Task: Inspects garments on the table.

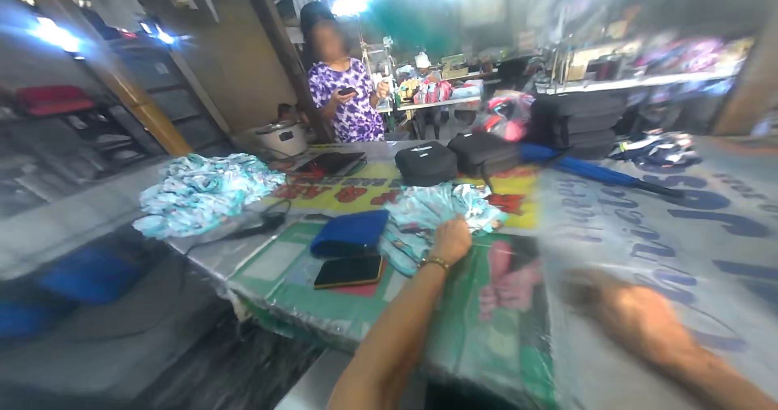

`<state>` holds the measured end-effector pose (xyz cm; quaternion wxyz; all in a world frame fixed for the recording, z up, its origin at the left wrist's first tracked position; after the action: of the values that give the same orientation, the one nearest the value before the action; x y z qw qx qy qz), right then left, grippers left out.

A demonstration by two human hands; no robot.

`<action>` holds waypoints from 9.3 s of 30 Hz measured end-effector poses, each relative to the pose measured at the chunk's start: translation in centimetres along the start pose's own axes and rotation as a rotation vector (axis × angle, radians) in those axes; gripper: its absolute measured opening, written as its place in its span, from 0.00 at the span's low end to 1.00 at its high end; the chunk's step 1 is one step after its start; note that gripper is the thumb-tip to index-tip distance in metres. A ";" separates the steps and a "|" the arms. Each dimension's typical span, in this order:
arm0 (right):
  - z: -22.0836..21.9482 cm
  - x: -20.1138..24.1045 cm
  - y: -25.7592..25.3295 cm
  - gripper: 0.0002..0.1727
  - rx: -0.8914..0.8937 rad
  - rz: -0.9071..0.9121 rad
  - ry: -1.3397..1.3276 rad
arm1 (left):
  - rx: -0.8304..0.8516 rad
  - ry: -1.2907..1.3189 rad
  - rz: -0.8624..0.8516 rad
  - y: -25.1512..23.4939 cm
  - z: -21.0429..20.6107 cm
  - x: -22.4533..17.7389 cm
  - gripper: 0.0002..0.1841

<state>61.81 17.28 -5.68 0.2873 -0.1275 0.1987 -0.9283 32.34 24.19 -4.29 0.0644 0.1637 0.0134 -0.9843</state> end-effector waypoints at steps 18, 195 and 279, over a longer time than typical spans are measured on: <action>0.2 -2.9 0.0 0.18 -0.085 -0.043 -0.218 | -0.490 -0.140 -0.457 12.8 8.0 2.1 0.15; 9.3 -8.5 0.6 0.18 0.385 -0.262 0.086 | -0.035 0.102 -0.366 8.2 5.4 -7.3 0.19; 32.6 -5.8 -2.8 0.11 -0.551 -0.057 -0.253 | -0.361 0.755 -0.931 11.5 21.7 -18.8 0.09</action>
<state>76.54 13.12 23.75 0.2383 -0.3208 0.4022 -0.8237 44.52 14.09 22.22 -0.3537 0.4636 0.2712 -0.7658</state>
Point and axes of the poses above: each hand's wrist, its own y-axis away from the middle knuckle, its own z-axis out of the back of the hand, x = y × z, the point moved 6 cm from there along -y, towards the middle knuckle, and after that the axes turned 6 degrees about y, right-handed, at the moved point
